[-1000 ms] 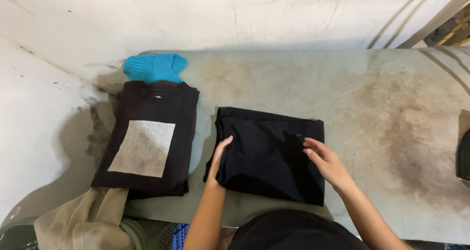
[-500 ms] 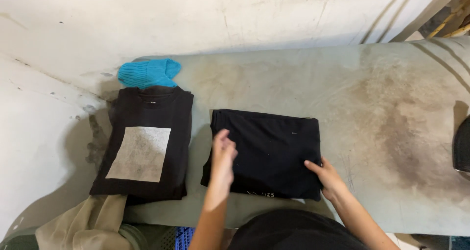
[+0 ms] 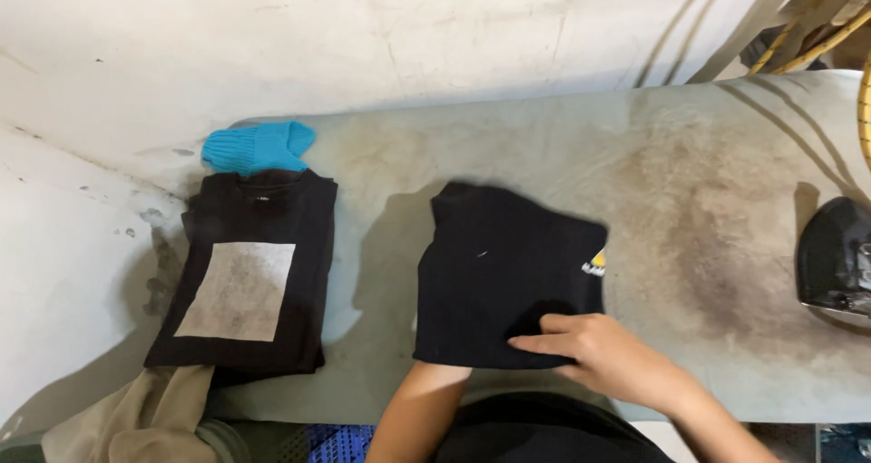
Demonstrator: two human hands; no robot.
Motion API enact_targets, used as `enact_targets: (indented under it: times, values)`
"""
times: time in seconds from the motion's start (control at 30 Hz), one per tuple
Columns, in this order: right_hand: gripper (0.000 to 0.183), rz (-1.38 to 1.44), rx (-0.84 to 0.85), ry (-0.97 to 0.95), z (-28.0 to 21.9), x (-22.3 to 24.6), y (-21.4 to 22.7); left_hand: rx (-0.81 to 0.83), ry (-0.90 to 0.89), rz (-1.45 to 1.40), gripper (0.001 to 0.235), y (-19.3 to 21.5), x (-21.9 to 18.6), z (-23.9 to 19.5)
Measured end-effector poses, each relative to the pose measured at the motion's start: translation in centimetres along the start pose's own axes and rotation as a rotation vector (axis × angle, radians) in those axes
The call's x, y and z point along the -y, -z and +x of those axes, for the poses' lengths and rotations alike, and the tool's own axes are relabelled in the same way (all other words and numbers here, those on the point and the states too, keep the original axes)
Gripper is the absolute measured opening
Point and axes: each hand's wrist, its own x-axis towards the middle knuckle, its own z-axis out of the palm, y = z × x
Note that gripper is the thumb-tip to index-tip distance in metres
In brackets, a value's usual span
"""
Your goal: Iron and fold a black t-shirt and a pair of trousers.
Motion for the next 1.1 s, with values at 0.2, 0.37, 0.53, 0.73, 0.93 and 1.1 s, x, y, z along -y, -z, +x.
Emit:
enact_targets:
  times: [0.2, 0.37, 0.53, 0.73, 0.93, 1.1]
  values:
    - [0.063, -0.226, -0.103, -0.083, -3.5, -1.7, 2.1, 0.121, 0.094, -0.216, 0.062, -4.0, -0.6, -1.7]
    - [0.066, -0.123, 0.017, -0.181, -5.4, -10.6, -3.7, 0.207, 0.188, -0.389, 0.067, 4.4, 6.9, 3.6]
    - [0.055, 0.024, 0.519, -0.640, -10.5, -23.1, -6.8, 0.143, 0.042, -0.173, 0.057, 6.3, 10.0, 0.5]
    - [0.030, -0.507, -0.622, -0.773, -21.7, -39.7, 2.1, -0.160, -0.231, 0.748, 0.027, 8.2, 14.3, -3.1]
    - [0.045, -0.496, -1.155, -0.780, -30.8, -54.7, 2.4, -0.354, -0.867, 1.194, 0.017, 7.7, 12.7, -6.2]
    - [0.048, -0.460, -0.884, -0.860, -30.6, -53.3, 2.1, -0.317, -0.538, 1.023, 0.030, 8.1, 12.6, -1.9]
